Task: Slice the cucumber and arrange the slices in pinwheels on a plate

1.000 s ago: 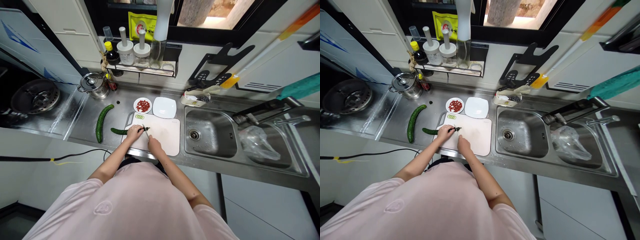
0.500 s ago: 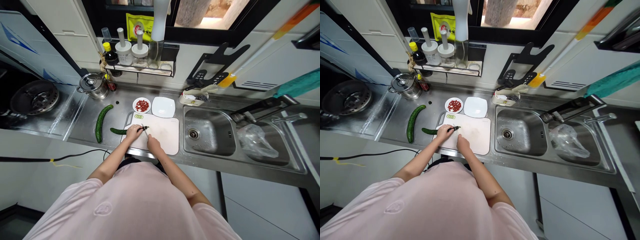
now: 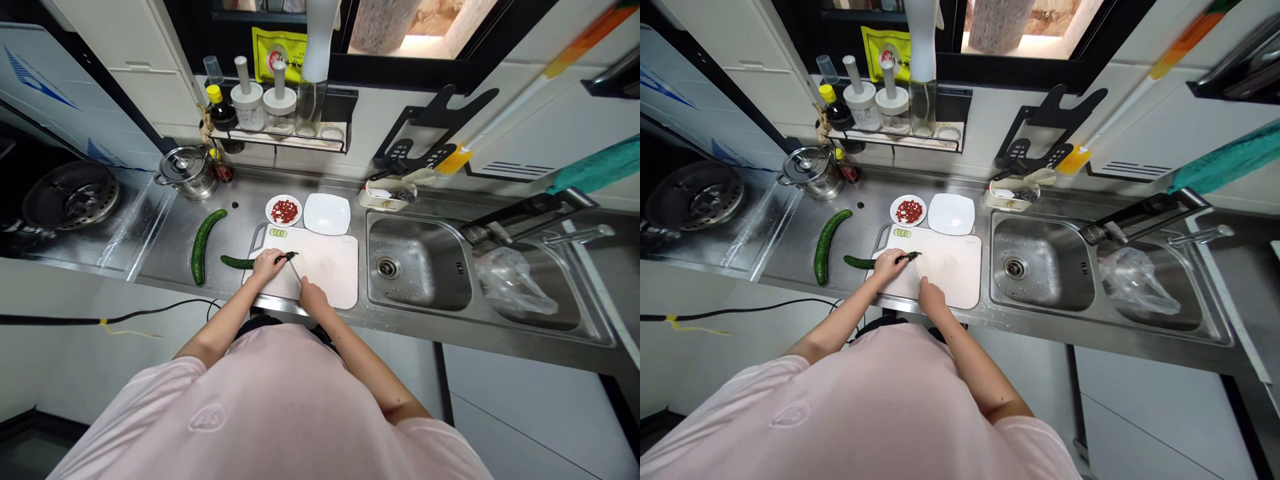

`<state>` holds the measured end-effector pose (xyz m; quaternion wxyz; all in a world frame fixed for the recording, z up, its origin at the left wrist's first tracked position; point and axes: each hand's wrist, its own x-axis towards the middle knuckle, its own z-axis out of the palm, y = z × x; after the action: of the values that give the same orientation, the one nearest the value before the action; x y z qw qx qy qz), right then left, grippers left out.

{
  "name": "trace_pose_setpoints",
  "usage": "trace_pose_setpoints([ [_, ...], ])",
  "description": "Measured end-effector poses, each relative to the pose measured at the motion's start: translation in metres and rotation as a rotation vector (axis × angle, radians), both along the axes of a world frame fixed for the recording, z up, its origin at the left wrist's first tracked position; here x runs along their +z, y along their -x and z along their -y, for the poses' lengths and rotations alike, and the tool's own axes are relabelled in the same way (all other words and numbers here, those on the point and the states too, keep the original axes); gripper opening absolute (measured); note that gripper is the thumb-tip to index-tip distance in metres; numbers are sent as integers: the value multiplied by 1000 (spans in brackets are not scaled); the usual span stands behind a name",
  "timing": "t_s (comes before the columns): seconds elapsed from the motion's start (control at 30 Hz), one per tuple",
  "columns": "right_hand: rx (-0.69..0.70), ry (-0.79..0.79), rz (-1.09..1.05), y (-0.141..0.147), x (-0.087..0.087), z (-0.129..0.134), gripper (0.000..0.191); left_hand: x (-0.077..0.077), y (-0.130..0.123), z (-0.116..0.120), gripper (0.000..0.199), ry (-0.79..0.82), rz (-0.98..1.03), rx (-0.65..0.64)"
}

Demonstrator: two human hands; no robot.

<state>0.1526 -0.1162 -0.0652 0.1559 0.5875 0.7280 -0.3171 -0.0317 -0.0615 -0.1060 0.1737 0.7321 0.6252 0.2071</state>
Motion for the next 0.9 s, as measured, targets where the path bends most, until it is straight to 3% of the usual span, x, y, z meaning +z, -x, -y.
trace_pose_setpoints([
  [0.3, 24, -2, -5, -22, 4, 14, 22, 11, -5, 2, 24, 61, -61, 36],
  [0.47, -30, -27, -81, -41, 3, 19, 19, 12, -9, 1, 29, 92, -102, 70],
  [0.77, -194, -114, -153, -72, 3, 4, 18, 3, -21, -16, 29, 41, -102, -76],
  [0.9, -230, -92, -171, -74, 5, -1, 18, 2, -26, -20, 26, 34, -83, -79],
])
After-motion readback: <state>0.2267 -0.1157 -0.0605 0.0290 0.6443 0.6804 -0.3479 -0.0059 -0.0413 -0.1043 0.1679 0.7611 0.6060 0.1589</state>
